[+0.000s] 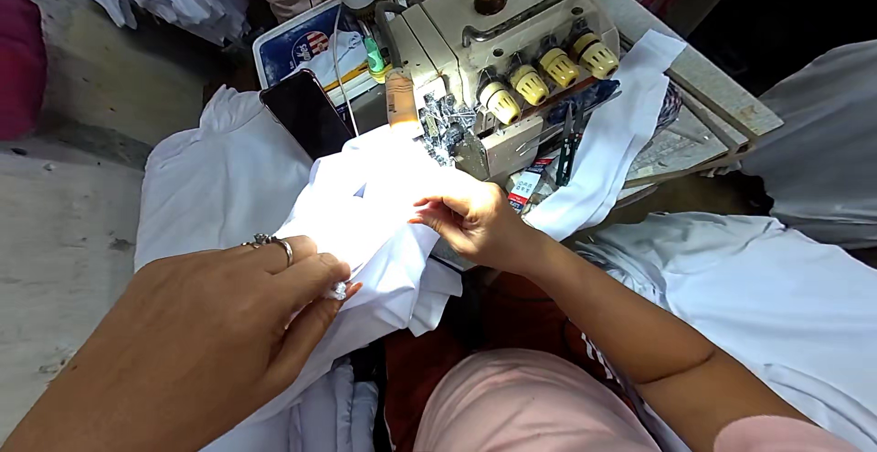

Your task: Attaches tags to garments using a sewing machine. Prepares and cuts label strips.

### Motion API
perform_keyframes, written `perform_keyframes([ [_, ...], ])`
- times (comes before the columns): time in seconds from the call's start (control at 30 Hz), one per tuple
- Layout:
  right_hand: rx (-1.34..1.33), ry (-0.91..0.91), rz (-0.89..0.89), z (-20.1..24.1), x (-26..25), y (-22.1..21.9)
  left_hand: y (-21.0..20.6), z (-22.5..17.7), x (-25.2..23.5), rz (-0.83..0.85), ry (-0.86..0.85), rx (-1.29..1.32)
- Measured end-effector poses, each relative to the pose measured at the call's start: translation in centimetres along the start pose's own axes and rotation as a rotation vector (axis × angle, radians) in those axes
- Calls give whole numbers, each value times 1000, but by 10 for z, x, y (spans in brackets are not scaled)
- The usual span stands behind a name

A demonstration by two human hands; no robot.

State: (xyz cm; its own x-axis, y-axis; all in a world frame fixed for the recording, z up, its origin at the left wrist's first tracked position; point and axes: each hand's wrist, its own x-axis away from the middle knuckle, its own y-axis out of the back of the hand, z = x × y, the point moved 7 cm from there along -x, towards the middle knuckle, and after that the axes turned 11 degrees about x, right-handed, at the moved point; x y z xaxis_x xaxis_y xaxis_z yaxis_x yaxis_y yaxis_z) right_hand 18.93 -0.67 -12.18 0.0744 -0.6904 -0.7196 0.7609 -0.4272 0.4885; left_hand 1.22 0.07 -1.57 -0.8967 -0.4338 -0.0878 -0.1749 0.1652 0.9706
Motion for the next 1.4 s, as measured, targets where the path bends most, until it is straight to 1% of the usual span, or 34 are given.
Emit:
perform_keyframes([
  [0.3, -26, 6, -4, -1, -5, -5, 3, -3, -4, 2, -48, 32],
  [0.43, -77, -7, -51, -8, -9, -1, 11, -3, -10, -18, -59, 11],
  [0.5, -223, -89, -46, -13, -11, 5, 20, -1, -16, -65, -56, -7],
  [0.53, -312, -168, -23, -15, -11, 8, 24, -1, -20, -92, -56, -14],
  [0.6, -471, -361, 102, -19, -3, 13, 30, -3, -30, -117, -66, -44],
  [0.63, -510, -437, 155, -20, 5, 15, 30, -2, -36, -114, -72, -63],
  [0.7, -530, -507, 184, -23, 24, 18, 23, 3, -47, -76, -77, -103],
  [0.83, -500, -466, 112, -29, 52, 20, 2, 12, -61, 14, -51, -63],
  [1.03, -437, -408, 17, -15, 61, 25, -5, 0, -58, -20, -156, -33],
  [1.2, -475, -476, 13, -29, 61, 15, -24, 4, -69, 12, -112, -55],
  [1.4, -541, -516, 0, -42, 51, 4, -40, 11, -84, -65, -157, -74],
])
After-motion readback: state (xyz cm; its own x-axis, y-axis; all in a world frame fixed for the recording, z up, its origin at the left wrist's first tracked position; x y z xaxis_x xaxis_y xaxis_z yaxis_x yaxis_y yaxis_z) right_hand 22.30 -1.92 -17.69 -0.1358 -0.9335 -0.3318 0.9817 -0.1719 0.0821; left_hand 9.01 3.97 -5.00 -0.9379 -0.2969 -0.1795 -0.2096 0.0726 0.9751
